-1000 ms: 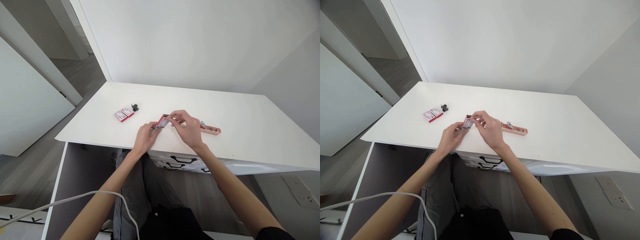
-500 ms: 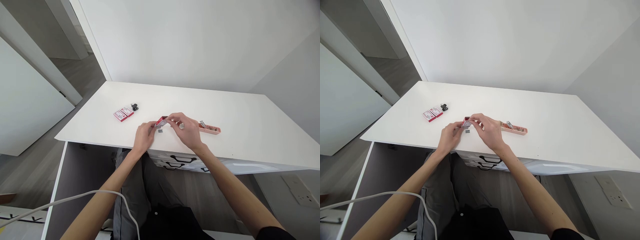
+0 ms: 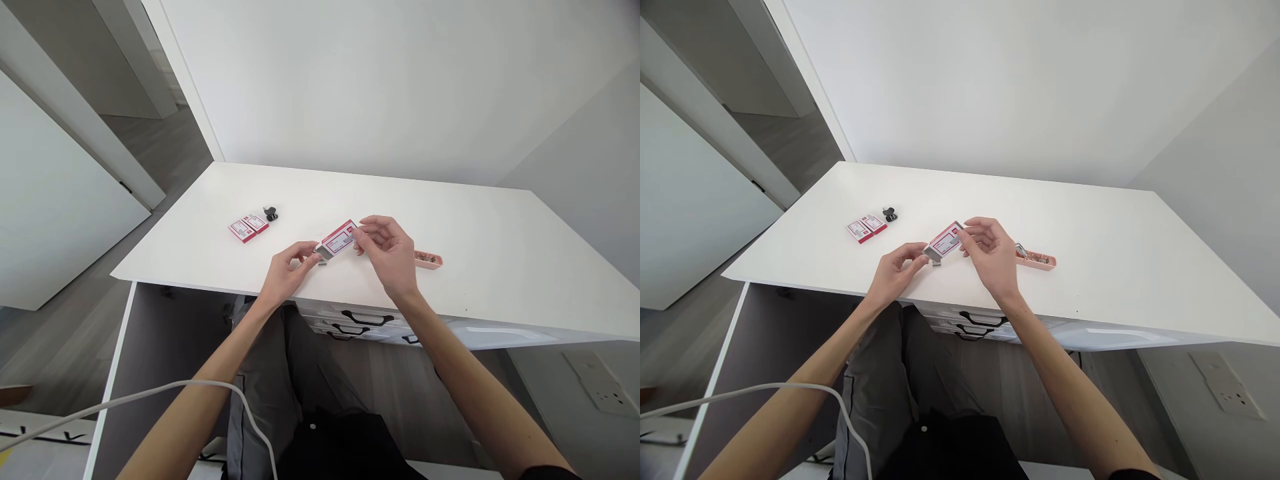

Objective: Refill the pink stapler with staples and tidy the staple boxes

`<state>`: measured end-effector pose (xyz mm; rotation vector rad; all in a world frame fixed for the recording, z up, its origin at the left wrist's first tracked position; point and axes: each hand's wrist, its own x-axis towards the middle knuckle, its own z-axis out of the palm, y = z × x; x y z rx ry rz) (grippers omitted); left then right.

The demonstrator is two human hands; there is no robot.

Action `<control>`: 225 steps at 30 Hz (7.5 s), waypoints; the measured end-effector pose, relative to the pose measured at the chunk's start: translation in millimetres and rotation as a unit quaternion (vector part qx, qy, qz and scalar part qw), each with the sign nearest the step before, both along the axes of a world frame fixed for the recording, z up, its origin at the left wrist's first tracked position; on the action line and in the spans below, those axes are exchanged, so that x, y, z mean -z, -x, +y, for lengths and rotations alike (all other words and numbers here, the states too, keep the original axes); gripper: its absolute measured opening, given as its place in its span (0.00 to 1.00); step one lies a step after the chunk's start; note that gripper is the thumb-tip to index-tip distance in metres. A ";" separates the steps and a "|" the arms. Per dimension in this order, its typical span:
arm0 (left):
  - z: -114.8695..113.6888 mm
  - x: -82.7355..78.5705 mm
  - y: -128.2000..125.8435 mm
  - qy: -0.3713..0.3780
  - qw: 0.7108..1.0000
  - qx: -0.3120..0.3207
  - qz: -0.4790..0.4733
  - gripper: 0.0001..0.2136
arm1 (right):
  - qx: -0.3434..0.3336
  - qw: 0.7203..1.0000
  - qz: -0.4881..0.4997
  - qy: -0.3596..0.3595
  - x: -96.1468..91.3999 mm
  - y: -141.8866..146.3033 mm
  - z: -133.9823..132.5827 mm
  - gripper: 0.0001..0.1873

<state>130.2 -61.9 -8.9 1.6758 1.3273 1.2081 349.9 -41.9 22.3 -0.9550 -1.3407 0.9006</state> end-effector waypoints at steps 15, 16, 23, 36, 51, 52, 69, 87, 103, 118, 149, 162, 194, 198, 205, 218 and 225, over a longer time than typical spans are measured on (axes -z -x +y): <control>-0.4 -4.8 -1.9 0.050 0.993 0.040 -0.102 0.19 | -0.038 0.997 -0.004 0.062 8.7 1.0 -4.1 0.16; -0.1 -4.3 -1.3 0.050 0.992 0.041 -0.106 0.19 | -0.039 0.997 -0.003 0.066 8.7 2.1 -4.9 0.16; -0.3 -3.7 0.6 0.056 0.990 0.045 -0.123 0.21 | -0.020 0.999 0.022 0.042 13.6 12.7 -12.0 0.18; 2.4 -2.0 5.0 0.064 0.983 0.088 -0.147 0.24 | -0.136 0.982 -0.008 0.131 23.8 21.6 -22.7 0.31; -19.2 -18.4 80.2 0.050 0.993 -0.102 0.027 0.24 | -0.073 0.981 -0.179 0.006 40.4 19.3 -11.6 0.20; -20.3 -18.2 92.0 0.050 0.988 -0.136 0.052 0.23 | -0.075 0.976 -0.204 -0.013 43.1 19.4 -10.7 0.18; 4.0 -3.8 149.9 0.006 0.892 -0.355 0.280 0.19 | -0.081 0.943 -0.323 -0.022 57.1 27.3 2.8 0.08; 9.3 -47.1 -34.7 -0.052 0.984 0.117 0.124 0.15 | -0.215 0.951 0.063 0.214 13.7 -22.9 -10.3 0.25; 24.4 -48.4 -81.4 -0.053 0.985 0.154 0.065 0.13 | -0.141 0.970 0.010 0.196 0.0 -75.6 -24.0 0.23; 32.0 -29.4 -88.7 -0.193 0.957 0.118 0.179 0.20 | -0.003 0.992 -0.110 0.067 6.6 -99.5 -25.7 0.18; 35.2 13.3 -55.4 -0.085 0.872 0.120 0.468 0.32 | 0.129 0.898 -0.404 -0.115 29.0 -128.8 26.4 0.12; 33.9 14.7 -55.3 -0.085 0.880 0.117 0.452 0.31 | 0.101 0.888 -0.435 -0.107 25.5 -121.9 28.8 0.13; 32.2 15.5 -55.9 -0.099 0.884 0.114 0.443 0.30 | 0.063 0.844 -0.521 -0.111 22.0 -115.0 23.5 0.21; 32.1 15.3 -56.1 -0.099 0.884 0.114 0.442 0.30 | 0.017 0.881 -0.472 -0.024 1.3 -122.1 36.3 0.17; 32.0 14.5 -57.0 -0.094 0.882 0.115 0.447 0.30 | -0.141 0.887 -0.411 0.156 -33.4 -136.5 68.4 0.17; 32.0 16.2 -56.9 -0.100 0.883 0.115 0.444 0.30 | -0.115 0.874 -0.472 0.021 -29.2 -144.3 47.4 0.20; 30.3 13.4 -58.1 -0.091 0.875 0.115 0.462 0.31 | 0.004 0.799 -0.580 -0.161 0.0 -135.2 11.0 0.18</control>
